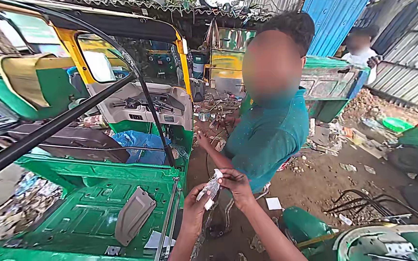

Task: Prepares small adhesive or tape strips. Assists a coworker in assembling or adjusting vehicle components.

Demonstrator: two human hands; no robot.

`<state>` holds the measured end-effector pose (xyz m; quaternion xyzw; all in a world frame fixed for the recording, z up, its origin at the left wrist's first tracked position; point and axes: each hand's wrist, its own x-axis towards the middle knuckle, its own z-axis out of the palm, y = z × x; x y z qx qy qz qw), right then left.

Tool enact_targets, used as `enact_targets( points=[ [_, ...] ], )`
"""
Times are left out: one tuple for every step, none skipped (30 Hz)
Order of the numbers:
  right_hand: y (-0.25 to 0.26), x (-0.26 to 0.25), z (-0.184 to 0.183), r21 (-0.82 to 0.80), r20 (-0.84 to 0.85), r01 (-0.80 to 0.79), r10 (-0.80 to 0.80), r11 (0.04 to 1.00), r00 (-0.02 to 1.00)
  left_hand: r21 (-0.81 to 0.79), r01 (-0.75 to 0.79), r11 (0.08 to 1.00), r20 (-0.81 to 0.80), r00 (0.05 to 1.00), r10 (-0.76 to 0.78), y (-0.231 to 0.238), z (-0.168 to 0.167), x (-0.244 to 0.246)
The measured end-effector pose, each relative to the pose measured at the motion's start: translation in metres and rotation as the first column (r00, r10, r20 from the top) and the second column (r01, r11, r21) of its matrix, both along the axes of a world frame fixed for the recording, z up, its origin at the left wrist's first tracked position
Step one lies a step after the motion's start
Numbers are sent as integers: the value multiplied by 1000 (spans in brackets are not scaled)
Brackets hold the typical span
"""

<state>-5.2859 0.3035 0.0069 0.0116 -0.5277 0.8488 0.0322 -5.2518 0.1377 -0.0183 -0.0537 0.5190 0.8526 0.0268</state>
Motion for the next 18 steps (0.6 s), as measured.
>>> enact_targets(
  points=[
    [0,0,-1,27,-48,29,-28,999,998,-11,8,1000,-13,1000,-8,1,0,1],
    [1,-1,-2,92,-148,69,-55,993,987,-35,9,999,-34,999,-10,3,2,1],
    [3,-3,-4,189,-278,125,-69,974,958,-70,4,998,-70,998,-9,3,4,2],
    [6,-8,-7,302,-399,192,-59,934,915,-107,-14,994,-121,993,1,4,7,2],
    [10,-11,-9,404,-471,255,-39,878,881,-148,-37,988,-177,984,11,4,8,3],
    [13,-14,-13,471,-488,291,-28,833,872,-190,-62,980,-227,974,18,4,6,3],
    [16,-17,-16,496,-469,295,-34,817,883,-214,-73,974,-255,967,17,4,3,2],
    [18,-20,-17,486,-439,276,-41,829,897,-230,-70,971,-259,966,8,4,0,-1],
    [22,-21,-19,458,-411,248,-44,854,911,-239,-53,970,-238,971,-5,3,-4,-3],
    [25,-20,-20,418,-378,207,-38,884,925,-244,-43,969,-213,977,-10,1,-9,-5],
    [27,-17,-22,365,-338,156,-26,918,941,-253,-42,967,-197,980,-8,-2,-14,-4],
    [30,-16,-23,320,-299,109,-9,941,954,-263,-43,964,-189,982,-8,-4,-16,-6],
    [32,-15,-21,281,-253,47,27,958,967,-272,-39,962,-190,982,-14,-6,-15,-9],
    [35,-16,-18,243,-196,-28,77,970,978,-278,-38,960,-201,979,-19,-8,-13,-14],
    [37,-17,-16,201,-140,-98,127,975,982,-289,-30,957,-214,976,-34,-10,-10,-19],
    [40,-19,-15,156,-97,-153,169,976,981,-302,-12,953,-219,974,-57,-11,-6,-23],
    [42,-21,-13,121,-61,-184,193,975,979,-305,14,952,-216,973,-84,-12,-3,-28],
    [43,-22,-11,99,-28,-188,192,977,981,-302,32,953,-205,974,-98,-10,0,-31]
  ],
)
